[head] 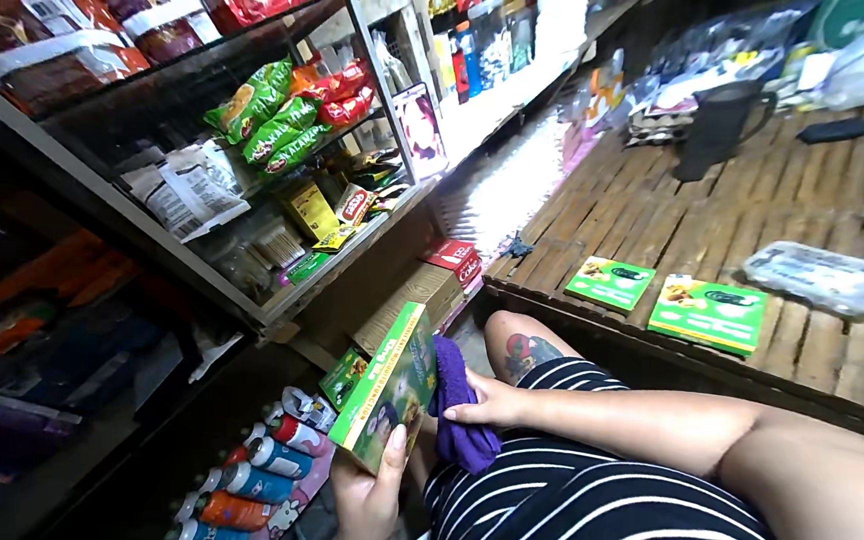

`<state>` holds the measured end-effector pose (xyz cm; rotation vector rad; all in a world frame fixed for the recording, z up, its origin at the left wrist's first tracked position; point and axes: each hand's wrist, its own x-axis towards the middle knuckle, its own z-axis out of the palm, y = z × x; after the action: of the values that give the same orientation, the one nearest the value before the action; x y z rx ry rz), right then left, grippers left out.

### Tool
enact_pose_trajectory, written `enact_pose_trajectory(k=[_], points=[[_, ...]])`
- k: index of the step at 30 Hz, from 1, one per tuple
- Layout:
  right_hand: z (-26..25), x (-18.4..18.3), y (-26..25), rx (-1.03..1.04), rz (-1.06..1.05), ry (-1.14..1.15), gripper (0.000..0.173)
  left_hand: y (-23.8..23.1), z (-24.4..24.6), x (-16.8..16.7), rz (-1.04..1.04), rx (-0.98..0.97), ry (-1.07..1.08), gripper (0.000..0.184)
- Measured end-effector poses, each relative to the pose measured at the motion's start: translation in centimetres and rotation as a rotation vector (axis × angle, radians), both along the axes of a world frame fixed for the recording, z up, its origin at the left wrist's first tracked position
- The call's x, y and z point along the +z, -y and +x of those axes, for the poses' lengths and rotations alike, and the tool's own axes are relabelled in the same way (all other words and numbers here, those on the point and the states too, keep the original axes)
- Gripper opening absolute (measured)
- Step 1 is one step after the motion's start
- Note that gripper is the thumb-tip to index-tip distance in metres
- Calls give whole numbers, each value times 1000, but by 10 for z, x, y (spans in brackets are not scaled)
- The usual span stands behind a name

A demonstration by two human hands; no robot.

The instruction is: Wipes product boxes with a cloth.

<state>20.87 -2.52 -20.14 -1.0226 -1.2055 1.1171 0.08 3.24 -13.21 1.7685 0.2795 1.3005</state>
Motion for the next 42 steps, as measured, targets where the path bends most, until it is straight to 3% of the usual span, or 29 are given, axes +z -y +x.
enact_pose_trajectory(k=[6, 11, 16, 20, 23, 26, 28, 30, 34, 39, 42], points=[[-3, -4, -2, 73, 4, -288, 84, -1, 4, -6, 55, -19, -41, 26], [-2, -6, -3, 105, 16, -446, 80, -2, 7, -8, -177, -45, -27, 37], [-1, -10, -8, 107, -9, -619, 64, -6, 11, -11, -378, -121, -41, 46], [-2, -6, -11, -32, -81, -693, 61, -3, 10, -7, -463, -92, -65, 50], [1, -8, -16, -120, -102, -719, 61, -7, 7, -7, -455, -121, -92, 66], [5, -10, -20, -176, -69, -726, 61, -16, 1, -9, -367, -258, -181, 92], [9, -10, -22, -220, -53, -729, 61, -20, -1, -8, -356, -342, -221, 99], [12, -6, -22, -274, -50, -715, 60, -16, -2, -5, -392, -333, -288, 94], [17, -4, -21, -345, -10, -663, 68, -10, 3, 6, -457, -365, -397, 53], [18, -6, -19, -308, 107, -604, 71, -9, 6, 9, -554, -272, -457, 46], [15, -6, -14, -268, 186, -432, 75, -8, 5, 10, -613, -238, -511, 47]])
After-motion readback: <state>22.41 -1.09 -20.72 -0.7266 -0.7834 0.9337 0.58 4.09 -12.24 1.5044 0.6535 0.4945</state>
